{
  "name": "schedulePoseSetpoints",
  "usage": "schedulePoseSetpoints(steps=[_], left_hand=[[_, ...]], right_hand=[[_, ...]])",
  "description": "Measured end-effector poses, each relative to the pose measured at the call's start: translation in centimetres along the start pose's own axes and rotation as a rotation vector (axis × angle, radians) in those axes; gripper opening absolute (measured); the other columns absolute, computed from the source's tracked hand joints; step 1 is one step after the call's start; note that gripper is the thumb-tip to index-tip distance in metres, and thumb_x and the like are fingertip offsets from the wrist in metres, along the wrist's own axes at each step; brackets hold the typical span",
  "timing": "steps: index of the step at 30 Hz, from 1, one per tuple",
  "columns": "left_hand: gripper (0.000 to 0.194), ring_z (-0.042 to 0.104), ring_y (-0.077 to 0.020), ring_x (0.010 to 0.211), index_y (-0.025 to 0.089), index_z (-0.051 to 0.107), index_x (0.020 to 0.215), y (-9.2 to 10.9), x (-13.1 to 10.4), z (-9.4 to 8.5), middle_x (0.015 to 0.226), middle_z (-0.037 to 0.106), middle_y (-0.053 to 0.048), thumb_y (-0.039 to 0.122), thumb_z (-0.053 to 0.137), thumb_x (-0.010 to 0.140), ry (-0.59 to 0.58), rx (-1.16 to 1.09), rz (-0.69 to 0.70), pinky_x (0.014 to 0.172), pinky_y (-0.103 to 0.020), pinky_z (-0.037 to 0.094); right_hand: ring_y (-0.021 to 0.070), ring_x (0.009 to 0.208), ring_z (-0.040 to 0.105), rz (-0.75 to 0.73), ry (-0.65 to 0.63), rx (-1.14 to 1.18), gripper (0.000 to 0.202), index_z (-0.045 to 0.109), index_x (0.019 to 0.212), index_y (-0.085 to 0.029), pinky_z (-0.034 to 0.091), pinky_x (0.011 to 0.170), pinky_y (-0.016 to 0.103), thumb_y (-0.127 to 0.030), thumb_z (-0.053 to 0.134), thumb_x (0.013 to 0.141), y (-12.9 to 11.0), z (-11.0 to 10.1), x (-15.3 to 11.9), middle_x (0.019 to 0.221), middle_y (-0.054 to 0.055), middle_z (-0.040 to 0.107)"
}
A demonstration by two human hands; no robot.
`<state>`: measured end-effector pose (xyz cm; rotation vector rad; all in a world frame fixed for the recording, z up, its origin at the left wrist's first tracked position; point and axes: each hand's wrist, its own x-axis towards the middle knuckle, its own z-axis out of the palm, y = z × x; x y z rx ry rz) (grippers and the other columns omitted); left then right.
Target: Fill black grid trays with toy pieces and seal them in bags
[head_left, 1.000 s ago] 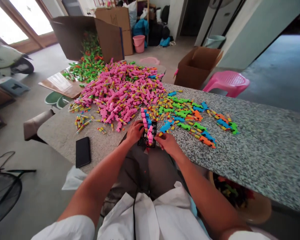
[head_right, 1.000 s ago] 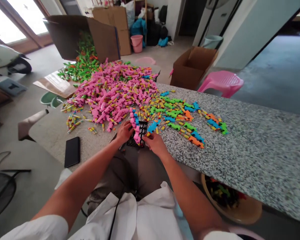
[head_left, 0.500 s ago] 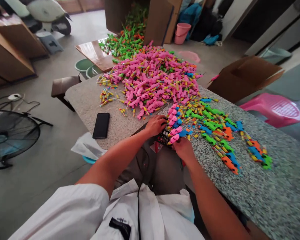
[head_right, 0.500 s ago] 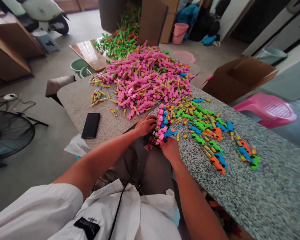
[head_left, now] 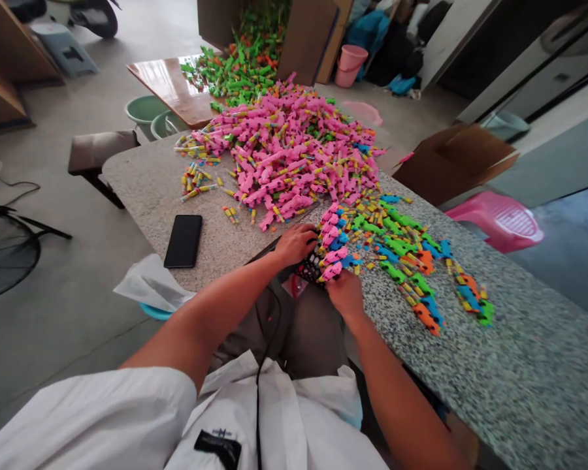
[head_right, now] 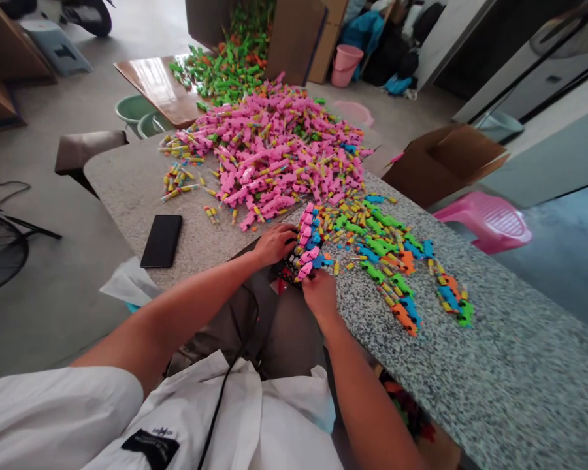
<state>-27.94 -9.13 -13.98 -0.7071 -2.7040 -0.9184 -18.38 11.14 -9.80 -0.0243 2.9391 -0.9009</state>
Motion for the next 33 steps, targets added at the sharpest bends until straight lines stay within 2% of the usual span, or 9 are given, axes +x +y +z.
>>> schedulePoseSetpoints(steps=[5,12,15,17,20,24,26,28,33], left_hand=[[0.027,0.062,-0.0251,0.130,0.026,0.077,0.118,0.1,0.0,-0.2,0.140,0.069,-0.005,0.035,0.057,0.103,-0.008,0.007,-0.017,0.117,-0.041,0.048],[0.029,0.063,-0.0256,0.130,0.026,0.077,0.119,0.3,0.3,-0.4,0.140,0.068,-0.007,0.039,0.056,0.103,-0.022,-0.022,-0.020,0.118,-0.042,0.048],[0.031,0.063,-0.0260,0.130,0.027,0.077,0.119,0.4,0.5,-0.6,0.141,0.068,-0.007,0.040,0.053,0.103,-0.029,-0.014,-0.027,0.117,-0.042,0.049],[0.032,0.063,-0.0277,0.130,0.026,0.077,0.118,0.0,0.9,-0.6,0.141,0.068,-0.007,0.041,0.053,0.102,-0.025,-0.004,-0.020,0.117,-0.044,0.050],[0.034,0.064,-0.0299,0.128,0.026,0.077,0.115,-0.5,1.4,-0.3,0.140,0.069,-0.007,0.044,0.052,0.102,-0.011,0.007,-0.006,0.115,-0.046,0.050],[0.035,0.065,-0.0318,0.127,0.025,0.077,0.113,-0.7,1.5,0.0,0.140,0.070,-0.007,0.045,0.050,0.102,-0.004,0.030,0.000,0.114,-0.048,0.050],[0.037,0.064,-0.0323,0.128,0.025,0.077,0.114,-0.6,1.5,0.0,0.140,0.070,-0.007,0.046,0.050,0.102,-0.007,0.041,-0.014,0.115,-0.049,0.050],[0.037,0.064,-0.0322,0.129,0.025,0.077,0.114,-0.4,1.5,-0.1,0.140,0.071,-0.008,0.046,0.050,0.101,-0.015,0.050,-0.029,0.115,-0.049,0.050],[0.035,0.064,-0.0293,0.128,0.025,0.077,0.113,0.0,1.7,-0.6,0.135,0.073,-0.008,0.043,0.050,0.100,-0.058,0.069,-0.041,0.116,-0.046,0.049]], right_hand=[[0.0314,0.094,0.072,-0.004,-0.006,-0.007,0.028,0.077,0.090,-0.020,0.051,0.081,0.037,-0.040,0.058,0.094,0.1,-0.1,0.1,0.095,0.014,0.078],[0.0294,0.107,0.070,-0.139,-0.161,-0.092,0.024,0.079,0.105,-0.019,0.050,0.090,0.034,-0.024,0.057,0.098,-1.0,-0.6,1.5,0.108,0.014,0.079],[0.0266,0.104,0.071,-0.168,-0.215,-0.068,0.022,0.078,0.107,-0.018,0.049,0.090,0.032,-0.022,0.059,0.098,-1.6,-1.4,1.2,0.110,0.013,0.079],[0.0239,0.097,0.071,-0.139,-0.203,0.019,0.021,0.077,0.109,-0.019,0.049,0.085,0.030,-0.027,0.062,0.098,-0.8,-2.7,0.8,0.105,0.010,0.079],[0.0217,0.097,0.070,0.006,0.005,0.032,0.025,0.075,0.115,-0.019,0.050,0.087,0.030,-0.028,0.056,0.101,3.3,-6.5,-0.3,0.104,0.007,0.078],[0.0248,0.104,0.068,0.390,0.302,-0.263,0.033,0.077,0.117,-0.017,0.050,0.091,0.033,-0.025,0.049,0.102,11.9,-13.1,-1.8,0.117,0.015,0.072],[0.0253,0.104,0.068,0.522,0.269,-0.365,0.036,0.076,0.124,-0.017,0.051,0.089,0.033,-0.031,0.053,0.101,15.4,-15.6,-2.4,0.127,0.019,0.068],[0.0251,0.106,0.069,0.553,0.170,-0.423,0.036,0.077,0.124,-0.019,0.052,0.088,0.033,-0.035,0.054,0.101,17.9,-16.9,-3.0,0.130,0.019,0.067],[0.0292,0.097,0.072,0.633,-0.010,-0.511,0.032,0.083,0.100,-0.017,0.053,0.081,0.035,-0.031,0.055,0.095,21.2,-18.0,-4.4,0.105,0.019,0.076]])
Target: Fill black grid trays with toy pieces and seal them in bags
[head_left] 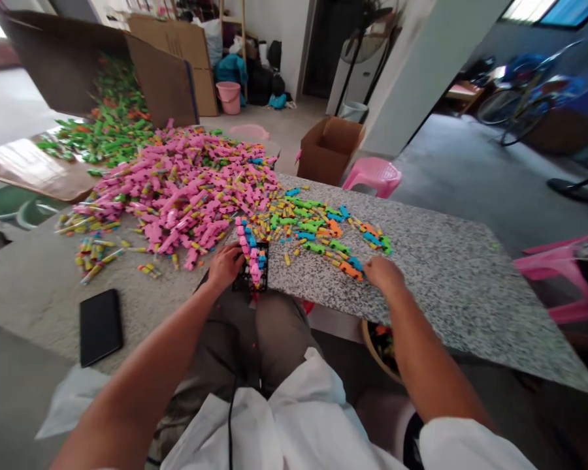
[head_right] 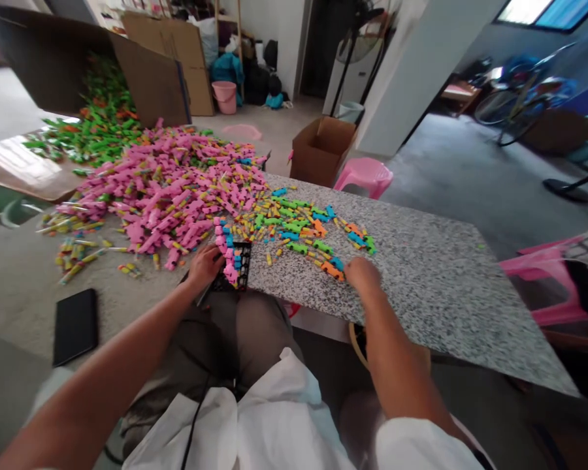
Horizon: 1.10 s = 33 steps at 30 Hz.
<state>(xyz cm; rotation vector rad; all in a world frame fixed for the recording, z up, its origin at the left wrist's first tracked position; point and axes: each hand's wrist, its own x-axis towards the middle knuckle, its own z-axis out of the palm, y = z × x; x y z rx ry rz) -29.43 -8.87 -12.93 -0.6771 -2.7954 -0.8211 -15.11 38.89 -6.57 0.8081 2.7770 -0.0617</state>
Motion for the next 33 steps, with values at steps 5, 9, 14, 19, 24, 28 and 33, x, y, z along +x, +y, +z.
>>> schedulePoseSetpoints(steps=[5,9,14,19,24,28,33], left_hand=[[0.035,0.065,-0.0291,0.127,0.024,0.076,0.114,-0.2,0.3,0.1,0.135,0.073,-0.009,0.042,0.050,0.100,-0.023,0.011,0.025,0.116,-0.045,0.048],[0.037,0.064,-0.0311,0.127,0.024,0.076,0.115,-0.7,0.6,0.5,0.134,0.073,-0.009,0.045,0.049,0.100,-0.013,0.006,0.038,0.116,-0.048,0.047],[0.037,0.064,-0.0311,0.126,0.023,0.076,0.115,-0.3,0.5,0.3,0.133,0.073,-0.009,0.043,0.048,0.100,-0.006,0.014,0.025,0.115,-0.047,0.048],[0.034,0.065,-0.0294,0.126,0.023,0.076,0.114,0.4,0.3,-0.1,0.132,0.074,-0.009,0.041,0.051,0.102,-0.014,0.032,0.021,0.115,-0.044,0.048],[0.030,0.065,-0.0292,0.126,0.022,0.076,0.113,0.4,0.3,-0.1,0.131,0.074,-0.010,0.037,0.053,0.102,-0.009,0.040,0.022,0.114,-0.043,0.049],[0.029,0.066,-0.0295,0.125,0.022,0.077,0.113,0.4,0.4,0.0,0.129,0.075,-0.010,0.036,0.054,0.102,-0.001,0.036,0.028,0.113,-0.043,0.049],[0.030,0.065,-0.0296,0.127,0.023,0.077,0.114,0.2,0.3,0.2,0.132,0.074,-0.010,0.037,0.054,0.102,0.007,0.029,0.041,0.113,-0.044,0.049]], right_hand=[[0.0321,0.090,0.073,0.004,-0.127,-0.055,0.032,0.082,0.106,-0.011,0.053,0.077,0.038,-0.029,0.061,0.091,1.2,-0.9,0.3,0.102,0.024,0.076],[0.0280,0.108,0.069,-0.256,0.046,0.003,0.046,0.069,0.140,-0.017,0.050,0.087,0.033,-0.019,0.048,0.099,0.5,-1.8,0.2,0.132,0.017,0.070],[0.0210,0.100,0.066,-0.530,-0.017,-0.010,0.060,0.061,0.152,-0.031,0.046,0.084,0.028,-0.010,0.042,0.099,1.3,-1.2,0.8,0.145,0.009,0.061],[0.0245,0.104,0.066,-0.479,-0.061,-0.174,0.050,0.062,0.147,-0.026,0.043,0.078,0.029,-0.016,0.043,0.102,3.1,-1.2,0.8,0.136,0.013,0.066],[0.0297,0.100,0.070,-0.314,-0.134,-0.320,0.033,0.071,0.119,-0.010,0.042,0.073,0.032,-0.009,0.047,0.096,3.5,-2.6,-0.6,0.110,0.020,0.072],[0.0302,0.101,0.071,-0.342,-0.106,-0.301,0.054,0.059,0.145,-0.017,0.043,0.074,0.032,-0.005,0.044,0.095,3.6,-2.5,-0.8,0.116,0.017,0.071],[0.0302,0.100,0.070,-0.398,-0.070,-0.308,0.044,0.065,0.136,-0.023,0.041,0.073,0.034,-0.012,0.042,0.101,5.6,-1.1,0.2,0.120,0.015,0.069]])
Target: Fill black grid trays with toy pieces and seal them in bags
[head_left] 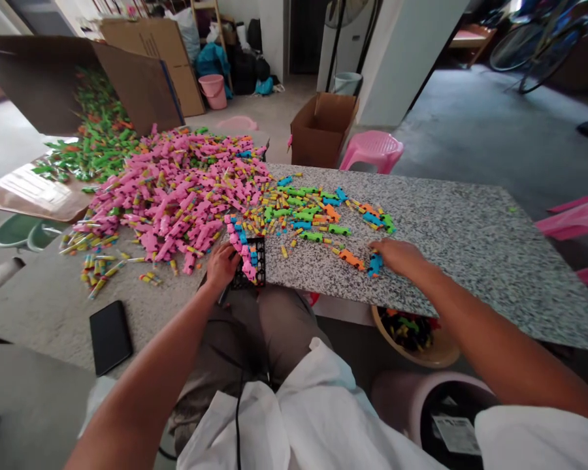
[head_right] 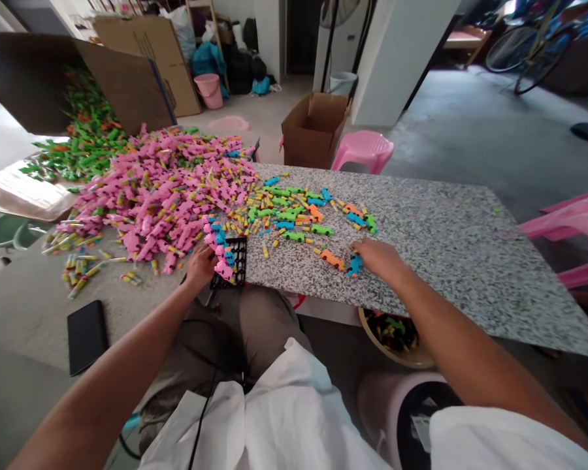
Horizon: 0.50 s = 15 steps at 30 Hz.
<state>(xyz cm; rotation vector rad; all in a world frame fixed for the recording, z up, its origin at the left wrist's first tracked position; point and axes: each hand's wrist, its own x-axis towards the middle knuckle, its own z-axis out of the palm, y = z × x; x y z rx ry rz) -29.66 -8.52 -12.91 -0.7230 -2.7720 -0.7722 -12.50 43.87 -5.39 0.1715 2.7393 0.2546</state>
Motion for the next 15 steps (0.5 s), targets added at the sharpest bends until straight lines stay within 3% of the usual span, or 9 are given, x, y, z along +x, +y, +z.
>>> schedulePoseSetpoints(steps=[5,9,12,15], left_hand=[[0.029,0.064,-0.0287,0.127,0.023,0.078,0.116,-0.1,-0.2,0.2,0.137,0.073,-0.008,0.037,0.057,0.102,-0.009,0.022,-0.040,0.115,-0.043,0.048],[0.028,0.064,-0.0274,0.128,0.023,0.078,0.117,0.2,-0.2,0.1,0.138,0.073,-0.008,0.036,0.058,0.102,0.003,0.017,-0.050,0.116,-0.042,0.046],[0.028,0.065,-0.0268,0.127,0.023,0.078,0.117,0.8,-0.1,0.1,0.138,0.073,-0.007,0.036,0.056,0.103,0.007,0.011,-0.057,0.116,-0.042,0.046],[0.029,0.064,-0.0279,0.127,0.024,0.078,0.118,1.3,0.1,0.2,0.139,0.072,-0.007,0.037,0.056,0.104,0.016,0.018,-0.086,0.115,-0.044,0.045]], right_hand=[[0.0307,0.096,0.068,0.031,0.026,0.028,0.023,0.071,0.109,-0.022,0.040,0.072,0.036,-0.018,0.050,0.101,3.3,1.8,-1.2,0.114,0.015,0.071],[0.0299,0.088,0.067,0.099,0.025,0.152,0.006,0.071,0.098,-0.025,0.037,0.072,0.041,-0.022,0.071,0.093,4.1,1.4,-2.0,0.107,0.021,0.072],[0.0236,0.075,0.063,0.209,0.125,0.370,0.010,0.068,0.091,-0.025,0.039,0.072,0.042,-0.026,0.076,0.088,0.4,-0.4,-2.5,0.093,0.019,0.073],[0.0194,0.065,0.060,0.109,0.252,0.742,0.013,0.064,0.081,-0.024,0.042,0.068,0.037,-0.034,0.068,0.089,-7.8,-2.5,-3.3,0.074,0.009,0.070]])
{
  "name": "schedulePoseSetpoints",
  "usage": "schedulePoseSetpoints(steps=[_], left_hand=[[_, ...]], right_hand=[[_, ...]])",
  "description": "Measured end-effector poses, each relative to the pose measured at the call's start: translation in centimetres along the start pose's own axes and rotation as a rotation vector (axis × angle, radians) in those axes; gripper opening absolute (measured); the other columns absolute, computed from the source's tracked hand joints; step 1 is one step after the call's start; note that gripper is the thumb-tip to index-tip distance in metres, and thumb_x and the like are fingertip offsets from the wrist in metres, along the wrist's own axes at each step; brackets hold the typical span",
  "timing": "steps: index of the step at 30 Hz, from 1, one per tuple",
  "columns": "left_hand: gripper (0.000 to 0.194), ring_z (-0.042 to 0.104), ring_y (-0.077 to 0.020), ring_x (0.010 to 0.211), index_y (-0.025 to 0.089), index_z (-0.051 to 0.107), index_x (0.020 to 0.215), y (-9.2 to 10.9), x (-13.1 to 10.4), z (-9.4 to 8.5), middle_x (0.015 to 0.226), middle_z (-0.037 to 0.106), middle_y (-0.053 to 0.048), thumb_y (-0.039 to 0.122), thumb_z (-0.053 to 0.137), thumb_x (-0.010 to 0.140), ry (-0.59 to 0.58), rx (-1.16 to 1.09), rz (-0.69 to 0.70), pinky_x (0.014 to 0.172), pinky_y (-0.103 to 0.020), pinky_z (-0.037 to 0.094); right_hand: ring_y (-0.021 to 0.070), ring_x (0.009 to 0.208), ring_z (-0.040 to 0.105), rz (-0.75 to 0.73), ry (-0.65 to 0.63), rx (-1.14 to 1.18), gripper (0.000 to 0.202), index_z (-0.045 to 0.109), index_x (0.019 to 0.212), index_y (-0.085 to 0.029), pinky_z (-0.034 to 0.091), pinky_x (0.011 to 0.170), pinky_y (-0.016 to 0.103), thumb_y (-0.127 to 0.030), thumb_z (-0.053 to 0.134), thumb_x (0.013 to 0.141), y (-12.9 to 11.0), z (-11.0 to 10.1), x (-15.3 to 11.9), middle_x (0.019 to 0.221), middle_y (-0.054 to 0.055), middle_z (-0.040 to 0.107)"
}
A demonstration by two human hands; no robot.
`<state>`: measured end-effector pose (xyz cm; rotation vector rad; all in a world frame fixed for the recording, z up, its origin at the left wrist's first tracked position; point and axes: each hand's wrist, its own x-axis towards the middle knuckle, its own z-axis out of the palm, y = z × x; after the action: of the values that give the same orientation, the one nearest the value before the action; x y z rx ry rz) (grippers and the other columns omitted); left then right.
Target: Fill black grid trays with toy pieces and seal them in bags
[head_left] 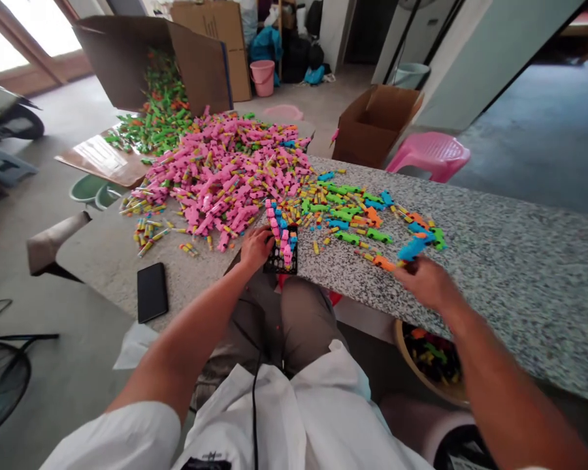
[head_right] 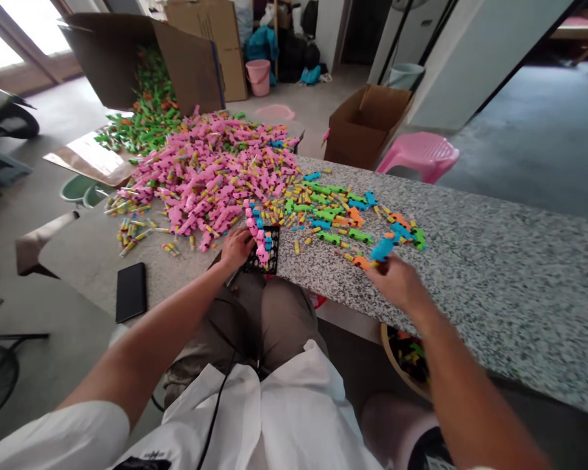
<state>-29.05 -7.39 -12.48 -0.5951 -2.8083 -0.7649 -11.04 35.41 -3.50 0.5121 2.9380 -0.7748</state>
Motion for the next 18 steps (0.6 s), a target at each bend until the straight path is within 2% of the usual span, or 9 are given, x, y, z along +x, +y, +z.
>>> schedulePoseSetpoints(steps=[2,4,5,7,9,11,15,18], left_hand=[[0.030,0.063,-0.0290,0.127,0.024,0.078,0.119,0.3,0.0,0.1,0.142,0.071,-0.006,0.038,0.056,0.104,0.003,0.012,-0.034,0.115,-0.046,0.044],[0.030,0.062,-0.0292,0.127,0.025,0.078,0.120,0.5,0.0,0.2,0.143,0.070,-0.006,0.038,0.056,0.104,0.009,0.020,-0.053,0.114,-0.046,0.044],[0.030,0.062,-0.0292,0.127,0.025,0.078,0.120,0.5,0.0,0.2,0.143,0.070,-0.005,0.038,0.056,0.104,0.013,0.023,-0.053,0.114,-0.046,0.045],[0.030,0.062,-0.0292,0.126,0.025,0.079,0.119,0.6,-0.1,0.3,0.143,0.070,-0.004,0.038,0.056,0.104,0.026,0.023,-0.047,0.114,-0.046,0.045],[0.029,0.061,-0.0294,0.127,0.026,0.079,0.118,0.5,-0.2,0.3,0.143,0.070,-0.004,0.038,0.057,0.104,0.035,0.019,-0.046,0.114,-0.046,0.045],[0.029,0.060,-0.0295,0.128,0.027,0.080,0.118,0.5,-0.2,0.3,0.144,0.070,-0.003,0.039,0.057,0.104,0.038,0.014,-0.050,0.115,-0.047,0.044],[0.030,0.060,-0.0283,0.128,0.028,0.080,0.118,0.5,-0.3,0.3,0.143,0.070,-0.002,0.041,0.057,0.104,0.036,0.003,-0.062,0.116,-0.045,0.044],[0.029,0.060,-0.0283,0.128,0.028,0.080,0.117,0.5,-0.4,0.3,0.143,0.070,-0.001,0.040,0.057,0.104,0.040,0.004,-0.061,0.116,-0.045,0.044]], right_hand=[[0.0186,0.060,0.060,-0.086,-0.105,0.288,0.026,0.060,0.068,-0.023,0.044,0.065,0.034,-0.037,0.058,0.091,-5.5,3.6,-1.3,0.062,0.004,0.064],[0.0176,0.057,0.059,-0.168,-0.186,0.479,0.026,0.059,0.066,-0.022,0.045,0.062,0.031,-0.037,0.056,0.088,-10.3,7.5,-2.0,0.057,0.001,0.061],[0.0175,0.056,0.060,-0.155,-0.192,0.564,0.020,0.065,0.077,-0.021,0.046,0.061,0.030,-0.038,0.058,0.087,-12.1,9.4,-2.0,0.059,0.000,0.063],[0.0182,0.058,0.063,-0.136,-0.221,0.684,0.026,0.070,0.098,-0.019,0.049,0.060,0.029,-0.040,0.059,0.087,-14.7,12.6,-1.6,0.064,0.000,0.067],[0.0186,0.061,0.066,-0.145,-0.258,0.699,0.031,0.072,0.106,-0.018,0.052,0.062,0.028,-0.040,0.058,0.088,-15.7,14.8,-0.7,0.068,0.001,0.069],[0.0187,0.064,0.068,-0.166,-0.281,0.627,0.029,0.073,0.102,-0.018,0.052,0.062,0.027,-0.039,0.058,0.090,-15.8,16.0,0.1,0.070,0.003,0.070],[0.0188,0.063,0.068,-0.179,-0.310,0.479,0.024,0.072,0.092,-0.018,0.050,0.064,0.028,-0.039,0.060,0.094,-15.5,16.1,0.5,0.070,0.004,0.072],[0.0197,0.069,0.072,-0.215,-0.270,0.345,0.021,0.071,0.089,-0.018,0.050,0.073,0.029,-0.036,0.063,0.097,-15.9,15.7,0.1,0.074,0.005,0.075]])
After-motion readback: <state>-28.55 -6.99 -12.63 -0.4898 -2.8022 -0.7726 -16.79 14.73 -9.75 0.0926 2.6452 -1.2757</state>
